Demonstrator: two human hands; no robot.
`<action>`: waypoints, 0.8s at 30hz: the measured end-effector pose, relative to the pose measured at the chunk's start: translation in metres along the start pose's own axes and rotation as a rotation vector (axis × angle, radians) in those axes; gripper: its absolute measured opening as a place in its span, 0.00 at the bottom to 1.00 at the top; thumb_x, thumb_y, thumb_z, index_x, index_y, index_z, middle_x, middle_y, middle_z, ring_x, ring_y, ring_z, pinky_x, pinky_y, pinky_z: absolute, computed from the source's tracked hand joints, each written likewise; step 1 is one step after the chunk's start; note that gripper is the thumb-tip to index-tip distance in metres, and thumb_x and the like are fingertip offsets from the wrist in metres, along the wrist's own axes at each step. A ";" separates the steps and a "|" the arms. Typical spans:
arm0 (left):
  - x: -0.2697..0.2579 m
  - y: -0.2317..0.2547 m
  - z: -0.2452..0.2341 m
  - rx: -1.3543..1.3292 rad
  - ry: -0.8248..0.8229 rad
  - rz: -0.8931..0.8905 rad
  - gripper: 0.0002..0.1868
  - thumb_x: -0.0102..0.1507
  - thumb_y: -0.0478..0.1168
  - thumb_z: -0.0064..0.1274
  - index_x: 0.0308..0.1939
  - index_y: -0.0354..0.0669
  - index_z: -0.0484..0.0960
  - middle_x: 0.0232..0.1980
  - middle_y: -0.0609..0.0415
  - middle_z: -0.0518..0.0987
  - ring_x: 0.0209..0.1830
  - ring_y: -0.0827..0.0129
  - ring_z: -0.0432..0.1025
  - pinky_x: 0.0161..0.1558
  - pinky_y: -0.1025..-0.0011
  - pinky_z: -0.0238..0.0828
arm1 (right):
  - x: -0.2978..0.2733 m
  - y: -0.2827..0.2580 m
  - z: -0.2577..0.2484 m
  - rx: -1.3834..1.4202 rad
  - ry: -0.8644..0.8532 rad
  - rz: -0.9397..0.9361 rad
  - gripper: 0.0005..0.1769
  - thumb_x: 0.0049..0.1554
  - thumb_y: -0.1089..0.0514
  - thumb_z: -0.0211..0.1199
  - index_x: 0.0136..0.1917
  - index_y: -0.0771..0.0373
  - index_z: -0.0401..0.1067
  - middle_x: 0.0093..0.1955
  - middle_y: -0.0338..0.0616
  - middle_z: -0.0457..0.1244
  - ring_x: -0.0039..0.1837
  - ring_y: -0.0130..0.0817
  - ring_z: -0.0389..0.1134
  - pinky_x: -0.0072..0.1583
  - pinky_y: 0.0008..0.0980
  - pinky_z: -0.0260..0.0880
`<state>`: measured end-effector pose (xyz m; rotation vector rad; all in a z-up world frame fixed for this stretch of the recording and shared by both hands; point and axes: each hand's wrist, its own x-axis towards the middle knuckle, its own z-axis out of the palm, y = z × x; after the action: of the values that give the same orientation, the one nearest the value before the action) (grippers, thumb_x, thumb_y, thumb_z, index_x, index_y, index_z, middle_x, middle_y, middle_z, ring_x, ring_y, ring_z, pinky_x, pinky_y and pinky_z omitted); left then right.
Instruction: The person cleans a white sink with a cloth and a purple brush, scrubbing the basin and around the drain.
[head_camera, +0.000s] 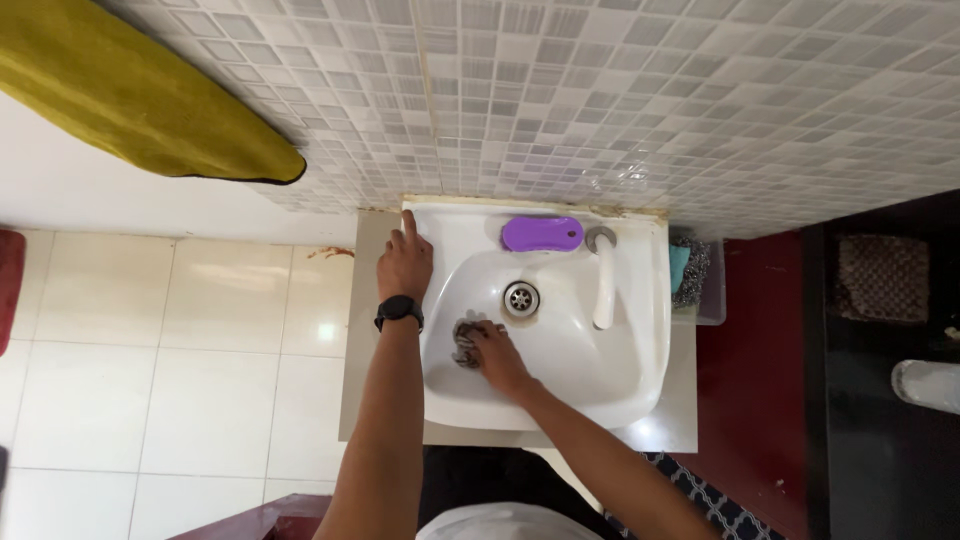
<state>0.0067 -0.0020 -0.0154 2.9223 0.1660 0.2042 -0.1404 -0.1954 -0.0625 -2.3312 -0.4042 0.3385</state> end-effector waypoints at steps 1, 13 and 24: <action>0.004 0.000 0.000 0.009 0.010 -0.001 0.30 0.68 0.45 0.45 0.74 0.43 0.61 0.44 0.43 0.78 0.38 0.52 0.79 0.34 0.58 0.80 | 0.004 0.011 -0.002 0.165 -0.016 0.129 0.21 0.55 0.64 0.61 0.63 0.63 0.70 0.67 0.59 0.63 0.64 0.59 0.66 0.63 0.48 0.69; -0.006 -0.003 -0.007 -0.150 -0.041 0.000 0.30 0.71 0.44 0.41 0.77 0.43 0.56 0.47 0.40 0.78 0.40 0.48 0.78 0.36 0.54 0.78 | -0.055 0.161 -0.018 -0.699 -0.020 0.180 0.36 0.57 0.59 0.58 0.76 0.72 0.56 0.80 0.68 0.48 0.82 0.64 0.44 0.78 0.59 0.44; 0.000 -0.005 -0.001 -0.108 -0.094 -0.013 0.33 0.73 0.43 0.40 0.82 0.52 0.50 0.47 0.42 0.78 0.40 0.49 0.77 0.37 0.53 0.78 | -0.015 0.018 0.071 0.174 -0.150 0.011 0.28 0.64 0.61 0.54 0.77 0.64 0.59 0.76 0.63 0.54 0.77 0.61 0.52 0.75 0.51 0.51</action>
<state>0.0062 0.0030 -0.0153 2.8157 0.1537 0.0705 -0.1755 -0.1686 -0.1224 -2.1459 -0.4178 0.5346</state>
